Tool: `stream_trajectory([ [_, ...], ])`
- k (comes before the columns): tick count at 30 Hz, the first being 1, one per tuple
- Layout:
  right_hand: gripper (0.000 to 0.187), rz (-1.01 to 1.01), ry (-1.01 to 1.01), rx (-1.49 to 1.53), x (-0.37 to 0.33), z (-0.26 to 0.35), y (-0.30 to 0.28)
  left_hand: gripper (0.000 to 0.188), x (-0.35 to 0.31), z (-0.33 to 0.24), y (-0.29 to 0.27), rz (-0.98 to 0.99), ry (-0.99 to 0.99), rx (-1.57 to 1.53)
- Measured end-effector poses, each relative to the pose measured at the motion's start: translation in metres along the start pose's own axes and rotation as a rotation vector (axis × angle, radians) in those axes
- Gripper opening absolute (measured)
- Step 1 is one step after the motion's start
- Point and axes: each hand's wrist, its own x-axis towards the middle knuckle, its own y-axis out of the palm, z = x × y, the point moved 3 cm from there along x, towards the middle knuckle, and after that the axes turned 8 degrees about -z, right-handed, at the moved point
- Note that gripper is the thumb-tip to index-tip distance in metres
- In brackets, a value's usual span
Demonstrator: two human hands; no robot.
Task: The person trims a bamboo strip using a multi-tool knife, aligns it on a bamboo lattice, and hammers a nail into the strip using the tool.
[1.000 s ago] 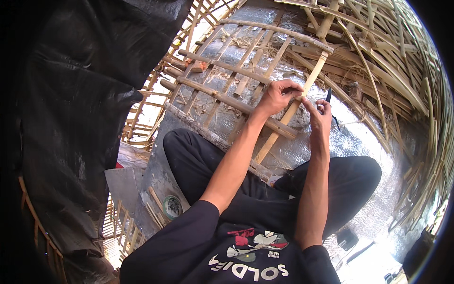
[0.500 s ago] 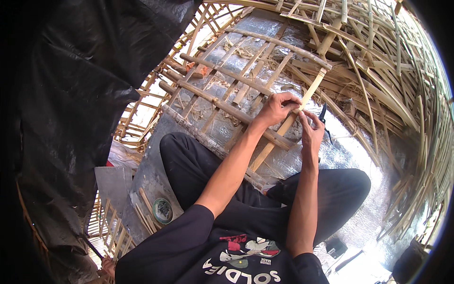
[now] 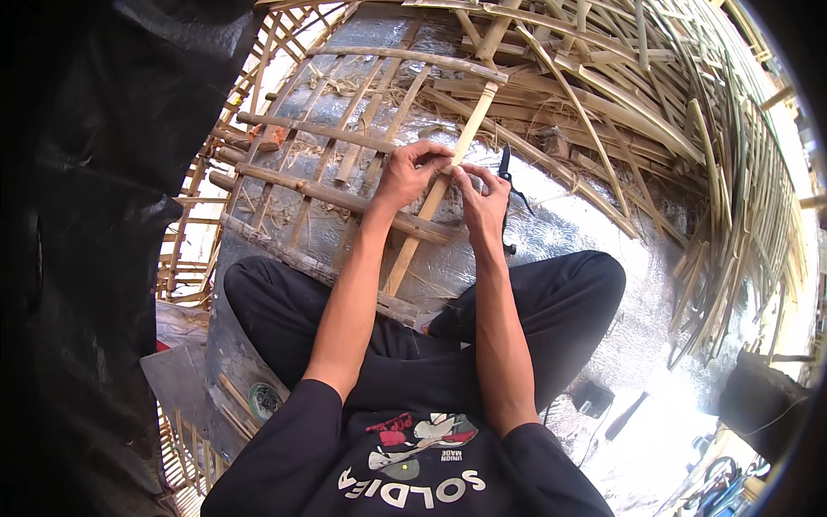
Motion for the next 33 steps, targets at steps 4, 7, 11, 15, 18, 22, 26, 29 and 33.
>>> stream_trajectory([
  [4, 0.033, -0.065, -0.025, -0.046, -0.013, 0.019, -0.001, 0.012, 0.0, 0.0, 0.0, -0.002, 0.051, 0.005],
  [7, 0.032, -0.12, -0.07, -0.083, -0.015, 0.02, 0.003, 0.013, 0.0, 0.005, -0.001, 0.001, 0.022, -0.01],
  [11, 0.032, -0.194, -0.084, -0.116, -0.019, 0.02, 0.005, 0.013, 0.0, 0.007, 0.0, 0.007, 0.032, 0.016],
  [15, 0.032, -0.225, -0.098, -0.108, -0.021, 0.018, 0.008, 0.013, -0.001, 0.007, 0.0, 0.0, 0.036, 0.011],
  [18, 0.03, -0.258, -0.113, -0.09, -0.023, 0.016, 0.01, 0.013, 0.001, 0.009, 0.0, 0.001, 0.042, 0.013],
  [22, 0.028, -0.291, -0.151, -0.099, -0.028, 0.018, 0.014, 0.012, 0.0, 0.006, 0.0, -0.01, 0.047, 0.053],
  [26, 0.027, -0.354, -0.198, -0.177, -0.032, 0.022, 0.014, 0.012, 0.0, 0.005, 0.0, -0.01, 0.053, 0.057],
  [29, 0.026, -0.363, -0.21, -0.186, -0.032, 0.022, 0.014, 0.012, 0.0, 0.004, 0.001, -0.013, 0.05, 0.064],
  [33, 0.026, -0.343, -0.208, -0.185, -0.032, 0.021, 0.014, 0.012, 0.001, 0.004, 0.001, -0.013, 0.068, 0.038],
])
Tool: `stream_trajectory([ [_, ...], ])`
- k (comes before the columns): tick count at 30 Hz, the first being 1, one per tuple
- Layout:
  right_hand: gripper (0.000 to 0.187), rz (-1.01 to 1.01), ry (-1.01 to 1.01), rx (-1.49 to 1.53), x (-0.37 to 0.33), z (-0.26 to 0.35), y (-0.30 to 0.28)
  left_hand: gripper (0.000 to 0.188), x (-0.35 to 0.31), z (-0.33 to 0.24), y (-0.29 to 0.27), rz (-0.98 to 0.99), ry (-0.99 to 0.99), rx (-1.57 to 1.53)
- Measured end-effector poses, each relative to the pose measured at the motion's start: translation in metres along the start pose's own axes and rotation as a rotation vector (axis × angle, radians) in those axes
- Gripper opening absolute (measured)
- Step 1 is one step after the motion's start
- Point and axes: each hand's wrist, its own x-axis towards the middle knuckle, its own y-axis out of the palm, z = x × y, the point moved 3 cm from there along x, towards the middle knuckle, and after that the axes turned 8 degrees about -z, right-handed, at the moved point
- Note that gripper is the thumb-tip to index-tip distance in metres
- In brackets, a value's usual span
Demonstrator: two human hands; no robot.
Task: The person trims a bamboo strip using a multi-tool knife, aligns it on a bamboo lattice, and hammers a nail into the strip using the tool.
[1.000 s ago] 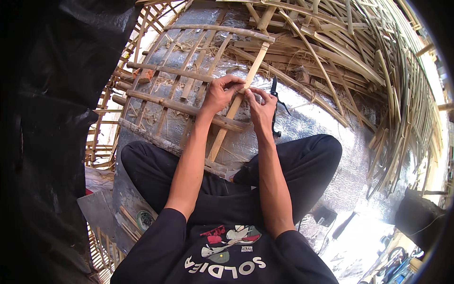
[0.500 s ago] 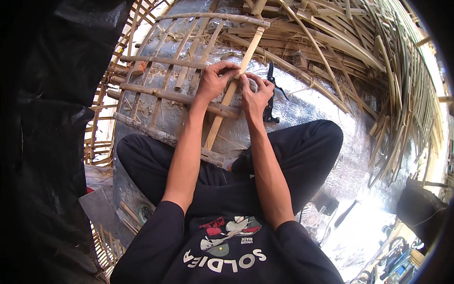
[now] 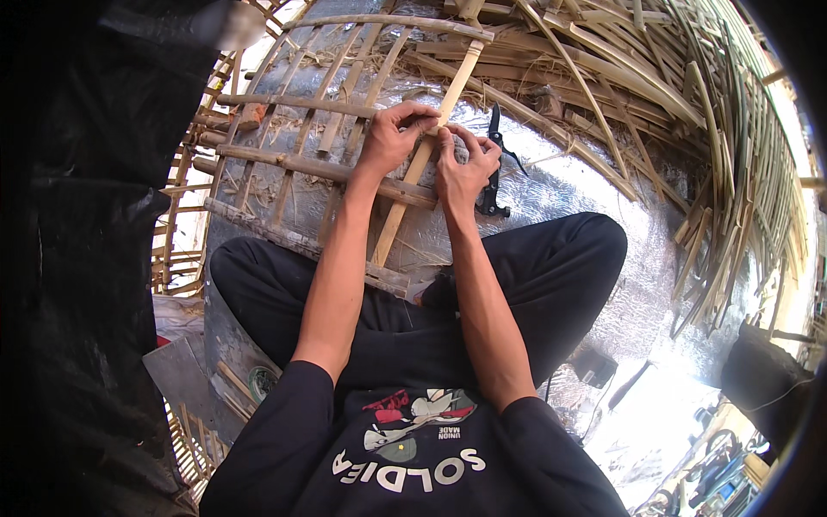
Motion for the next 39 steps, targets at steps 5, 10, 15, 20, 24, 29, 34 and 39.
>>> stream_trajectory([
  [5, 0.029, 0.083, -0.029, 0.033, 0.0001, -0.0009, -0.0052, 0.011, -0.0013, -0.0012, -0.0021, -0.005, 0.006, -0.003],
  [10, 0.028, 0.037, -0.085, 0.063, 0.0034, -0.0046, -0.004, 0.012, 0.0002, -0.0053, 0.0005, -0.004, -0.007, 0.006],
  [15, 0.028, 0.036, -0.103, 0.049, 0.0015, -0.0025, -0.0016, 0.013, -0.0009, -0.0032, -0.0011, -0.013, -0.007, 0.004],
  [20, 0.028, 0.021, -0.079, 0.066, 0.0001, -0.0033, 0.0004, 0.012, -0.001, -0.0032, -0.0012, -0.022, 0.003, 0.005],
  [24, 0.027, 0.02, -0.073, 0.067, 0.0012, -0.0075, 0.0029, 0.013, -0.0003, 0.0008, -0.0008, -0.016, -0.015, -0.017],
  [29, 0.027, 0.002, -0.091, 0.083, 0.0032, -0.0073, 0.0009, 0.013, 0.0003, -0.0025, 0.0024, -0.002, -0.016, -0.039],
  [34, 0.028, 0.0, -0.123, 0.047, 0.0024, -0.006, 0.0017, 0.011, 0.0001, -0.0041, -0.0008, -0.005, 0.031, 0.001],
  [39, 0.028, 0.027, -0.08, 0.029, 0.003, -0.0071, 0.0019, 0.011, 0.0008, -0.0003, -0.0002, -0.005, 0.008, 0.002],
])
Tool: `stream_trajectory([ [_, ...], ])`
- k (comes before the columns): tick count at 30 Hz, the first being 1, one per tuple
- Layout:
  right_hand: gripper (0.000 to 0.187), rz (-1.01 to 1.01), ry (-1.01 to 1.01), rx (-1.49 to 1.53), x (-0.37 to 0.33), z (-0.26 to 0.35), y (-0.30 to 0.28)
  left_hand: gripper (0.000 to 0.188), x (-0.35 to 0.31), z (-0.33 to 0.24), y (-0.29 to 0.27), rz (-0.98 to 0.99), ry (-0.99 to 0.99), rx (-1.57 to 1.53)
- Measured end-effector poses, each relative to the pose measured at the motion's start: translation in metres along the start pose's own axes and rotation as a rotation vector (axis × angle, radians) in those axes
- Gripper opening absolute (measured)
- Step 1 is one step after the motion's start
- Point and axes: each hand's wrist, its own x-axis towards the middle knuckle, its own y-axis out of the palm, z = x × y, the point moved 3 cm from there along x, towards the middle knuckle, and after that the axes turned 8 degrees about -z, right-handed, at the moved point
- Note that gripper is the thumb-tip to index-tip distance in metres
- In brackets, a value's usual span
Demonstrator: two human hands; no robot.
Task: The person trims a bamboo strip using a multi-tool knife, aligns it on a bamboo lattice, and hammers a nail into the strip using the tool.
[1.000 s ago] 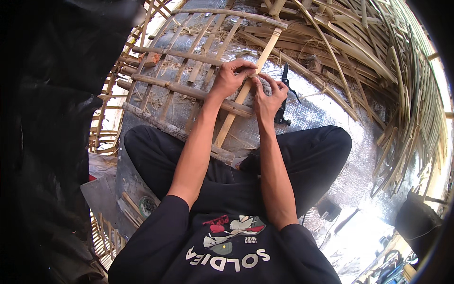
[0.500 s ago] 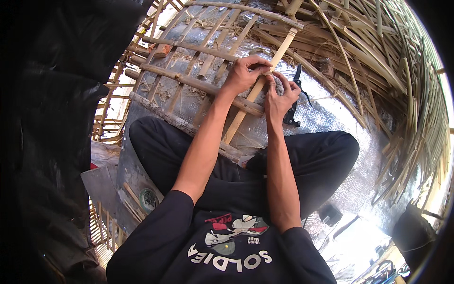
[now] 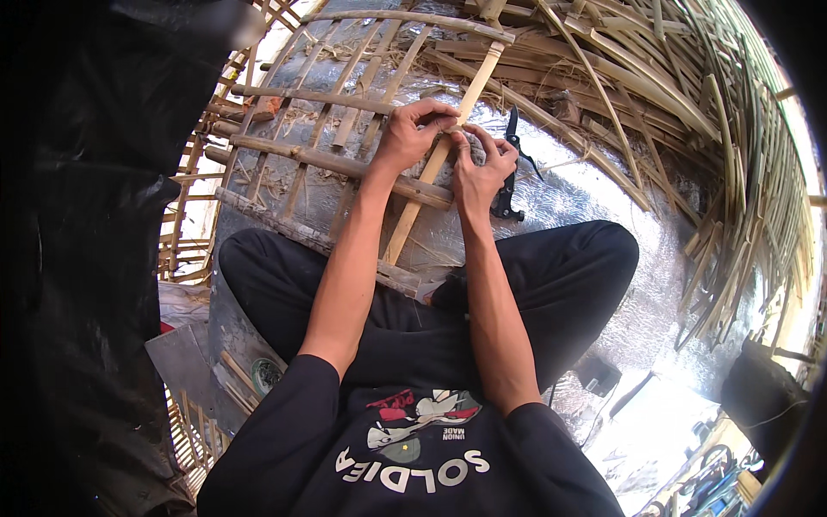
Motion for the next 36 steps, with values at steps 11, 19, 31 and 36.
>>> stream_trajectory([
  [11, 0.024, 0.038, -0.02, 0.04, 0.001, 0.002, -0.001, 0.013, 0.0, -0.003, -0.001, 0.001, -0.017, -0.055],
  [19, 0.026, 0.01, -0.029, 0.052, -0.002, 0.004, 0.001, 0.014, 0.001, -0.004, 0.001, -0.005, 0.034, -0.023],
  [31, 0.024, 0.028, 0.01, 0.01, 0.0, -0.003, 0.002, 0.011, 0.001, 0.0, 0.002, -0.006, 0.031, -0.033],
  [36, 0.025, 0.037, 0.009, 0.036, 0.002, -0.007, 0.0, 0.011, 0.001, 0.0, 0.003, 0.018, -0.028, -0.06],
])
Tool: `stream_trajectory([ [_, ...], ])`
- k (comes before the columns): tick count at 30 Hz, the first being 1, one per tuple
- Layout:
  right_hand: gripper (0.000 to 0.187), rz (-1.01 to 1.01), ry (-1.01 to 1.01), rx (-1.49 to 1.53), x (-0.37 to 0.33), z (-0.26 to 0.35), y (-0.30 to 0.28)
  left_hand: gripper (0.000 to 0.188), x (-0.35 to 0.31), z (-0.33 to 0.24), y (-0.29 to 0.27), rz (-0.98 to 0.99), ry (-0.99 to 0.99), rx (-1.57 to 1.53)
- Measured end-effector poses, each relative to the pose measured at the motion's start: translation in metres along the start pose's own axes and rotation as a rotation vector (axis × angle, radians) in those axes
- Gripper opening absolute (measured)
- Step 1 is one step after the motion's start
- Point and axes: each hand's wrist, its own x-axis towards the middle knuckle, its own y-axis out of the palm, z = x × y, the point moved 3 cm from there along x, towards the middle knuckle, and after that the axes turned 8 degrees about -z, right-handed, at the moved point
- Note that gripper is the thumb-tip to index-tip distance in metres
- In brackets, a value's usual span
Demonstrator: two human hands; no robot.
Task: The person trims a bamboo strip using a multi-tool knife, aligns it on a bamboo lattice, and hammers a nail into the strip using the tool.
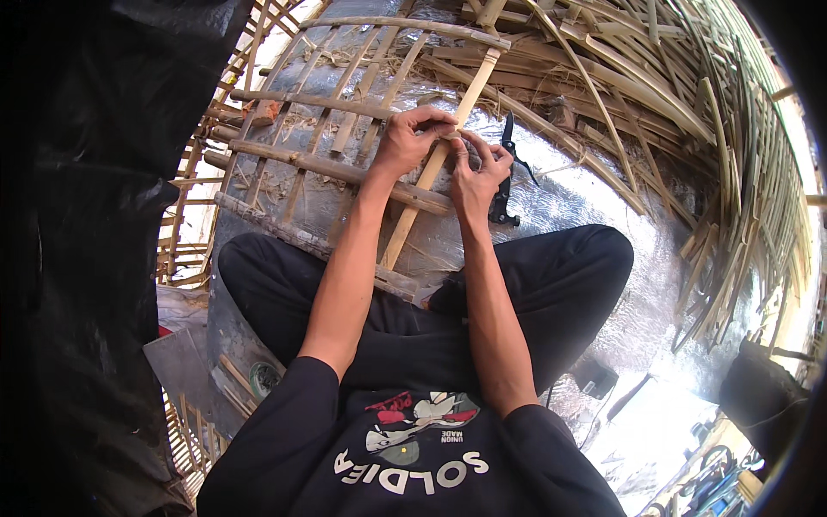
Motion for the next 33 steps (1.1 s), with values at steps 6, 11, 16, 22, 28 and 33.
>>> stream_trajectory([
  [6, 0.024, 0.015, 0.013, 0.006, -0.0015, 0.0024, -0.0006, 0.012, -0.002, 0.0036, -0.0013, 0.006, -0.018, 0.005],
  [11, 0.024, -0.001, 0.009, -0.009, -0.0012, 0.0043, -0.0013, 0.012, -0.0015, 0.0022, -0.0004, -0.001, -0.041, 0.002],
  [16, 0.023, -0.004, -0.021, 0.009, -0.0025, 0.0053, 0.0004, 0.012, -0.0012, 0.0052, -0.0018, -0.005, -0.031, 0.008],
  [22, 0.023, -0.011, -0.055, 0.016, -0.0001, -0.0011, -0.0002, 0.012, -0.0022, 0.002, 0.0007, -0.01, -0.049, 0.015],
  [28, 0.023, -0.004, -0.072, 0.031, -0.0017, -0.0007, 0.002, 0.011, -0.0025, 0.0039, -0.0008, -0.016, -0.026, 0.008],
  [33, 0.021, 0.007, -0.076, 0.049, -0.0016, 0.0003, 0.0011, 0.011, -0.0024, 0.0036, -0.0012, -0.031, 0.003, 0.03],
])
